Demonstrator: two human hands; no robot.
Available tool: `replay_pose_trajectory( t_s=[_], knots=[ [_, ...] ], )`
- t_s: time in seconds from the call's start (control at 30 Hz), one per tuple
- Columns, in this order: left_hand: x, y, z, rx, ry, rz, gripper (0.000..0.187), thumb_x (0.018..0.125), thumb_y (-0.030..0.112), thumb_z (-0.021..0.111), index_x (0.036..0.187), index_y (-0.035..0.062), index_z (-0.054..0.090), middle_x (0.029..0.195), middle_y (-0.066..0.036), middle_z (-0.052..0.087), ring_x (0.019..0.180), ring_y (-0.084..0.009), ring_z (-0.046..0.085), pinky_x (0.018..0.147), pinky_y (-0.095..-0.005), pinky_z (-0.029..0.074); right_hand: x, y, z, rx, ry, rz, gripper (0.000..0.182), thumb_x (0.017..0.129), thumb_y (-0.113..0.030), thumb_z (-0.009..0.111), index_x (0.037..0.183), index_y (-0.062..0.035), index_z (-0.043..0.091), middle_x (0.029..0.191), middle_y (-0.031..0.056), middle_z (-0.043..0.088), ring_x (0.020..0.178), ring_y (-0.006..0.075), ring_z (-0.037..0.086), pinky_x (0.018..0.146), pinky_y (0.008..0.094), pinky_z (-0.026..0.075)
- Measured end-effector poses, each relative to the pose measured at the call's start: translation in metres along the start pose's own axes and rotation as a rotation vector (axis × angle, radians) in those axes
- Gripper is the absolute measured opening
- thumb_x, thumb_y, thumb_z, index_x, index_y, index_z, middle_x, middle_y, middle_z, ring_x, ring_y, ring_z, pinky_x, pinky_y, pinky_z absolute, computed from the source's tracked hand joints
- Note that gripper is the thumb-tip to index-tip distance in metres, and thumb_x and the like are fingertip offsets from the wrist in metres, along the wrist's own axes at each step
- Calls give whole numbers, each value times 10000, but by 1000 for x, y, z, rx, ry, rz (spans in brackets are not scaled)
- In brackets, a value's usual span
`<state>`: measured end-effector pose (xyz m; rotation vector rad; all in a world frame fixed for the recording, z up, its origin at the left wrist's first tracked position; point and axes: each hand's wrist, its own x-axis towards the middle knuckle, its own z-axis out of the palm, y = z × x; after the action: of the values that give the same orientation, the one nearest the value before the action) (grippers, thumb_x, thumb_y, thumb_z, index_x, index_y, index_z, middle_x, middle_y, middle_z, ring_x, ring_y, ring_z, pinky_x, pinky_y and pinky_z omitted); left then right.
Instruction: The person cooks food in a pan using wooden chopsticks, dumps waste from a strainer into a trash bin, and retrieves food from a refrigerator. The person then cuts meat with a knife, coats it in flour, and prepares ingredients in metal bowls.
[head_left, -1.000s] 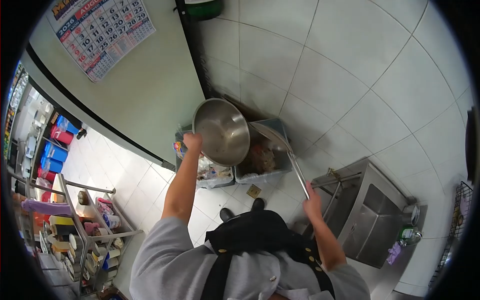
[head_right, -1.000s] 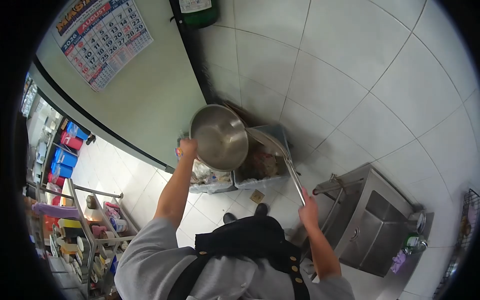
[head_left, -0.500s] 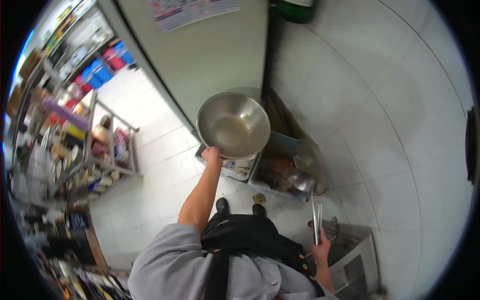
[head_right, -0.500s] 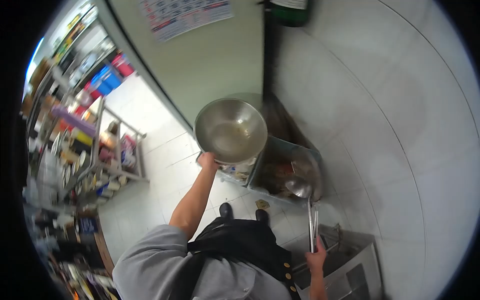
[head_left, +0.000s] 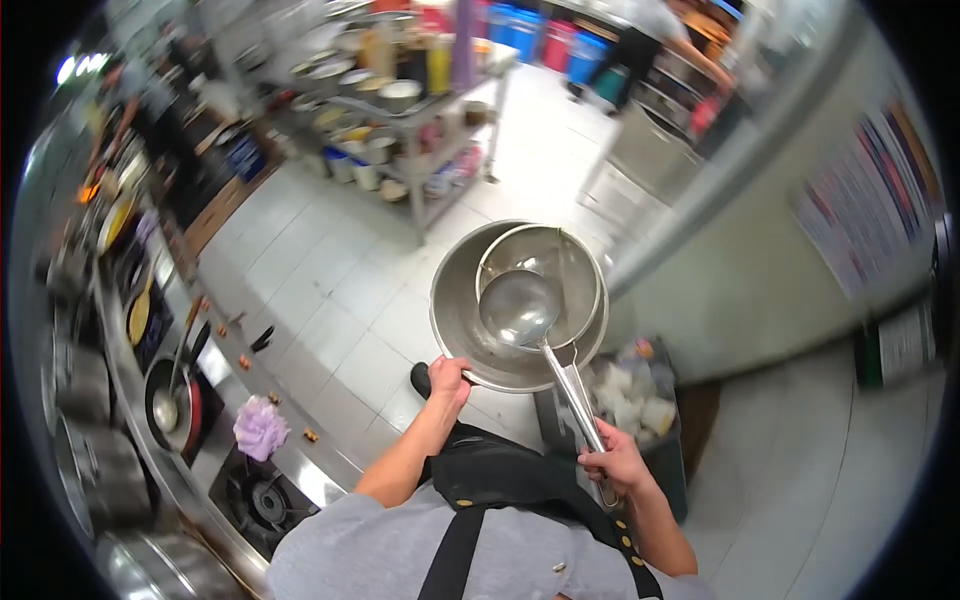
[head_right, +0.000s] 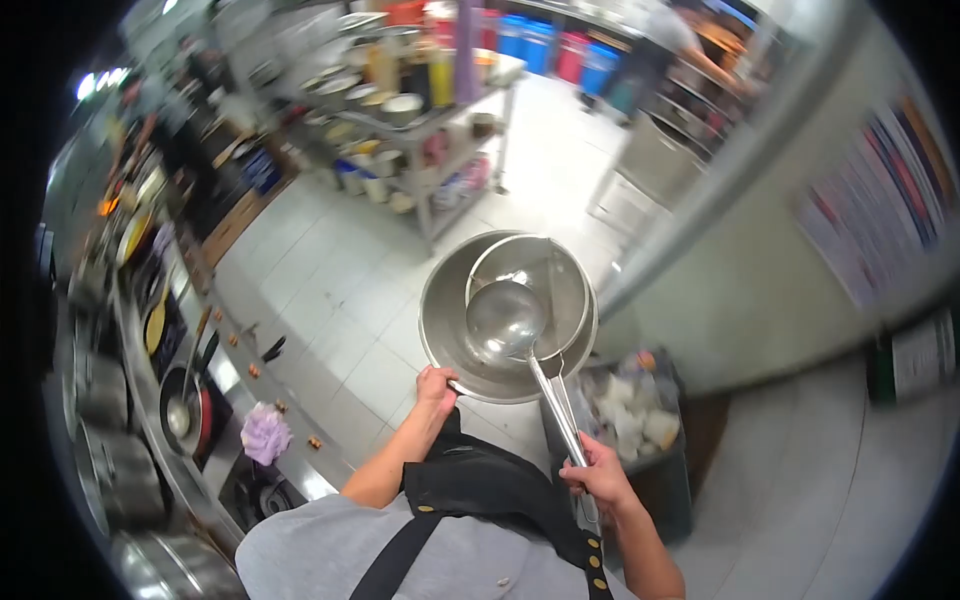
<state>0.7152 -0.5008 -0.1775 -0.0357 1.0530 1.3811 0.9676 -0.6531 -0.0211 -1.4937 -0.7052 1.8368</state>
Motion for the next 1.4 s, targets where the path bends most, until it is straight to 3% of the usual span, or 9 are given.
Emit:
replay_pose_trajectory(
  t_s=[0.27,0.43,0.47,0.6,0.67,0.77,0.9,1.07,1.4],
  knots=[
    [171,203,-48,-314,188,368,257,578,-173,500,749,15,466,723,-82,497,644,-217,518,581,-359,465,251,-170,194,-777,-332,163,64,797,-25,567,832,26,552,664,98,601,496,154,579,414,270,467],
    [215,337,-58,-424,348,473,243,587,-148,506,762,15,461,750,-104,500,659,-258,536,550,-484,488,347,-247,336,-1297,-447,-87,174,754,-139,602,751,34,577,610,119,596,504,183,590,456,302,473],
    [225,360,-62,-431,381,509,234,603,-141,512,779,3,456,789,-129,501,696,-302,553,576,-588,508,376,-256,359,-1458,-440,-286,238,729,-203,608,770,31,596,660,161,610,569,255,607,537,353,489],
    [277,442,-75,-557,497,596,242,596,-134,501,785,10,457,783,-125,493,678,-298,553,544,-592,499,467,-295,465,-1643,-562,-748,343,673,-311,629,775,16,631,730,217,621,725,408,595,701,447,481],
    [303,483,-88,-593,537,647,243,592,-134,498,784,9,460,778,-124,492,668,-294,545,535,-589,497,509,-315,519,-1668,-628,-890,294,688,-270,635,712,22,618,670,168,621,638,326,612,629,405,485],
    [356,544,-110,-657,593,714,229,578,-121,497,763,4,446,763,-121,461,633,-292,524,534,-633,486,589,-345,611,-1229,-866,-225,136,746,-150,624,807,-36,582,558,32,502,419,93,428,366,239,281],
    [402,640,-135,-736,727,812,236,546,-123,493,754,-17,459,716,-102,446,605,-259,503,535,-553,495,660,-372,755,-1101,-1097,310,162,791,-137,557,903,-20,550,518,35,462,349,92,348,317,229,229],
    [426,754,-189,-870,845,1022,210,557,-115,497,736,-6,476,690,-91,479,610,-238,517,511,-445,480,694,-362,936,-1262,-1274,219,158,827,-155,541,901,-18,566,481,31,436,323,100,318,299,244,214],
    [469,935,-391,-1234,1006,1302,281,559,-89,447,836,-45,474,837,-185,532,749,-408,596,617,-694,485,715,-329,1235,-811,-1634,462,146,834,-139,548,916,-19,537,516,11,415,393,98,349,346,233,242]
  ],
)
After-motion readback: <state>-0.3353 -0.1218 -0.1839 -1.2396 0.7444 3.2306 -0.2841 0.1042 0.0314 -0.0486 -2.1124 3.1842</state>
